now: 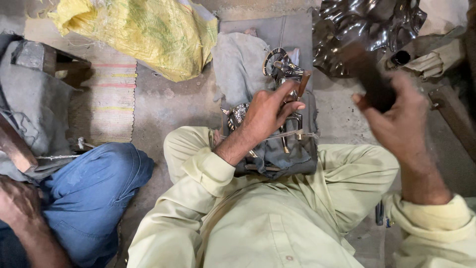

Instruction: The person uses a hammer and chisel to engrave a decorative pattern onto a metal animal figurine. They repeatedly strike the chisel to create texture on the figurine's body and legs.

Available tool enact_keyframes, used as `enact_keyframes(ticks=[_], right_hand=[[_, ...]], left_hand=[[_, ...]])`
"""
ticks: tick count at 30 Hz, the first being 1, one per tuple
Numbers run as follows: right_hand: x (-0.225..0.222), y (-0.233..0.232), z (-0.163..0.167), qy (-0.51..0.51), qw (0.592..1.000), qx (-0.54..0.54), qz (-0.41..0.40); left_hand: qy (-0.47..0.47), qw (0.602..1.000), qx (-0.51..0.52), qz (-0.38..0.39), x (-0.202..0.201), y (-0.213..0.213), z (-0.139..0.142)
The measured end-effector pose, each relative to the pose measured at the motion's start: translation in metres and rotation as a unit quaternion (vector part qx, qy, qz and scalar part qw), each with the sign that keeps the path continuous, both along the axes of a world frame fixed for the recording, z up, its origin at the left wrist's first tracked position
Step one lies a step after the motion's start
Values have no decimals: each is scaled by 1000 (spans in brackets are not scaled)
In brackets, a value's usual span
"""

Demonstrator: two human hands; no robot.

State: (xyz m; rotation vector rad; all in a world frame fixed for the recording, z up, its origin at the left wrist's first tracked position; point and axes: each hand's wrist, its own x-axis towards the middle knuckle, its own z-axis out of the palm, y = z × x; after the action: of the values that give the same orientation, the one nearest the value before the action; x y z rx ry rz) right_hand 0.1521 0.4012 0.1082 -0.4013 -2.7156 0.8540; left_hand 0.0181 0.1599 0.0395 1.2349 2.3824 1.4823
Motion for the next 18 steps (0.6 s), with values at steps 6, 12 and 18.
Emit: enact_keyframes(ticks=[6, 12, 18], right_hand=[[-26, 9, 49, -89, 919, 380, 65], [-31, 3, 69, -129, 917, 370, 70], [-23, 5, 65, -141, 959, 247, 2]], left_hand=[[36, 998, 44, 3, 1, 6, -1], [37, 998, 43, -9, -3, 5, 1], [9, 999, -14, -30, -6, 4, 8]])
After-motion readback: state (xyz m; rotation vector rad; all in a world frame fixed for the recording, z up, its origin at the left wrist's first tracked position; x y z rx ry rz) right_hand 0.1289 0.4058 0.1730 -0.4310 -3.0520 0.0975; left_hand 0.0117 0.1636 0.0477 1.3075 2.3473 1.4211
